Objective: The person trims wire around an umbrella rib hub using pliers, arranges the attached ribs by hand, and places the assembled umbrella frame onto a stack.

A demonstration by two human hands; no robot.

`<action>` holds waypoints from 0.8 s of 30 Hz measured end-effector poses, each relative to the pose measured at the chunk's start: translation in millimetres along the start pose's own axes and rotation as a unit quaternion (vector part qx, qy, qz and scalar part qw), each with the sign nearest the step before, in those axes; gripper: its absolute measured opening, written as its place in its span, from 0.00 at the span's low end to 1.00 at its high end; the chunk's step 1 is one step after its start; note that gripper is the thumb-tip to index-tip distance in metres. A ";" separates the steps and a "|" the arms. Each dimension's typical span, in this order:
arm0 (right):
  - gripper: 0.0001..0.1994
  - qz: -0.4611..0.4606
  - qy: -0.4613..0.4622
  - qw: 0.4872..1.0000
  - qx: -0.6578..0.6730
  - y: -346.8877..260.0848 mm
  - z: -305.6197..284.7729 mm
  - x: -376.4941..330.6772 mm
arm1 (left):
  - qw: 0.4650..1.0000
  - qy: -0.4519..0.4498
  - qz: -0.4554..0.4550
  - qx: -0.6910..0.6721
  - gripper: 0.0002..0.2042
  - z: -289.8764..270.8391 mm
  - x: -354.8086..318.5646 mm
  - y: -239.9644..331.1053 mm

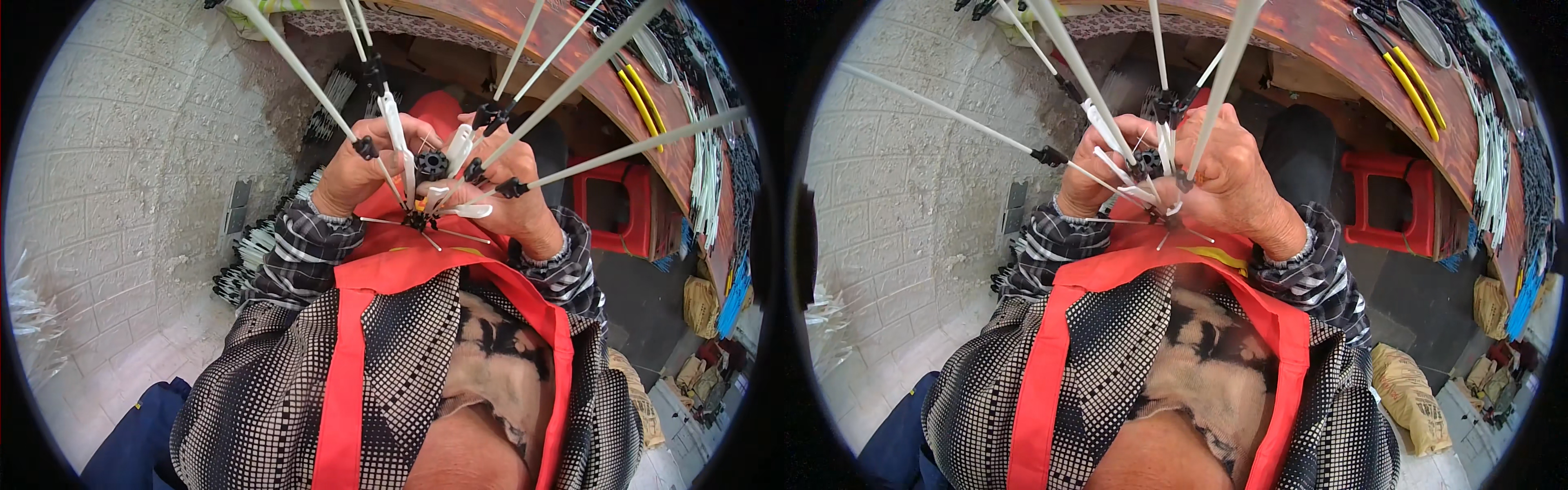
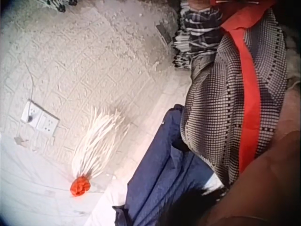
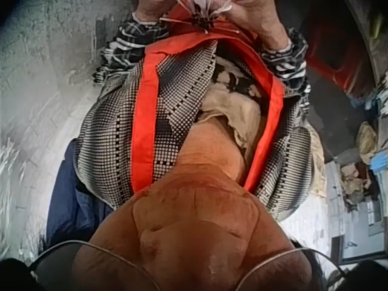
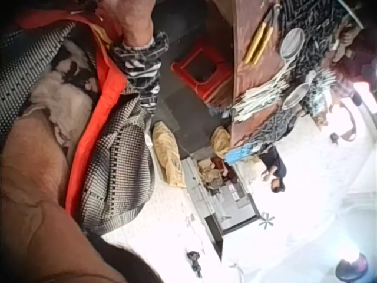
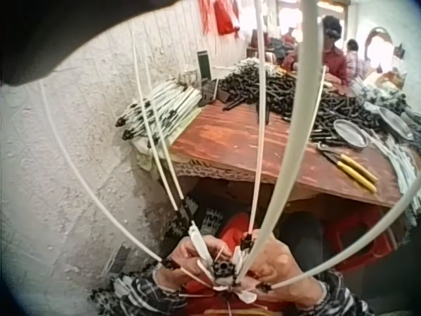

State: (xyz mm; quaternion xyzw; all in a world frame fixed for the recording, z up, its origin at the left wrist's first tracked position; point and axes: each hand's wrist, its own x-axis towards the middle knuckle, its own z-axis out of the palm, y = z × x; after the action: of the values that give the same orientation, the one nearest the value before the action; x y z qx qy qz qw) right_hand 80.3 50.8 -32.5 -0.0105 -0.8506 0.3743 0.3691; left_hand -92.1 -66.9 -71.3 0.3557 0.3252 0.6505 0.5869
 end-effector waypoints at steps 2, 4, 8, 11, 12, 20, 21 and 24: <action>0.13 0.003 -0.009 1.000 -0.007 0.5 0.5 0.0 | 1.000 0.022 -0.011 0.012 0.22 6.5 1.0 3.5; 0.13 -0.002 0.009 1.000 0.005 -0.2 4.2 0.6 | 0.999 0.022 0.003 0.028 0.21 4.1 0.9 5.4; 0.14 -0.007 0.015 1.000 -0.001 0.7 4.9 1.4 | 0.997 0.035 0.025 0.068 0.21 -3.2 1.1 7.4; 0.14 -0.009 0.015 1.000 -0.007 -1.7 4.8 2.8 | 0.995 0.059 0.014 0.081 0.23 -2.0 2.9 10.0; 0.14 -0.011 0.016 1.000 -0.007 -3.5 4.7 3.5 | 0.996 0.050 0.016 0.076 0.24 -0.3 3.3 11.1; 0.15 -0.002 0.023 1.000 -0.015 -7.5 6.0 5.4 | 0.997 -0.030 0.043 0.055 0.20 -2.5 7.9 12.3; 0.15 0.003 0.029 0.999 -0.013 -7.8 6.2 5.3 | 0.996 -0.020 0.052 0.066 0.20 0.5 7.9 12.5; 0.15 -0.002 0.020 0.999 -0.026 -7.3 6.0 6.2 | 0.993 0.002 0.067 0.101 0.19 -2.1 4.7 8.6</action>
State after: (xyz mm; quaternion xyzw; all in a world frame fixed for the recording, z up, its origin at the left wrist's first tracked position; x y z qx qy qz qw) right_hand 73.9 43.6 -26.6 -0.0257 -0.8525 0.3511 0.3864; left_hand -98.8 -63.1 -64.8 0.4330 0.3657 0.6526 0.5029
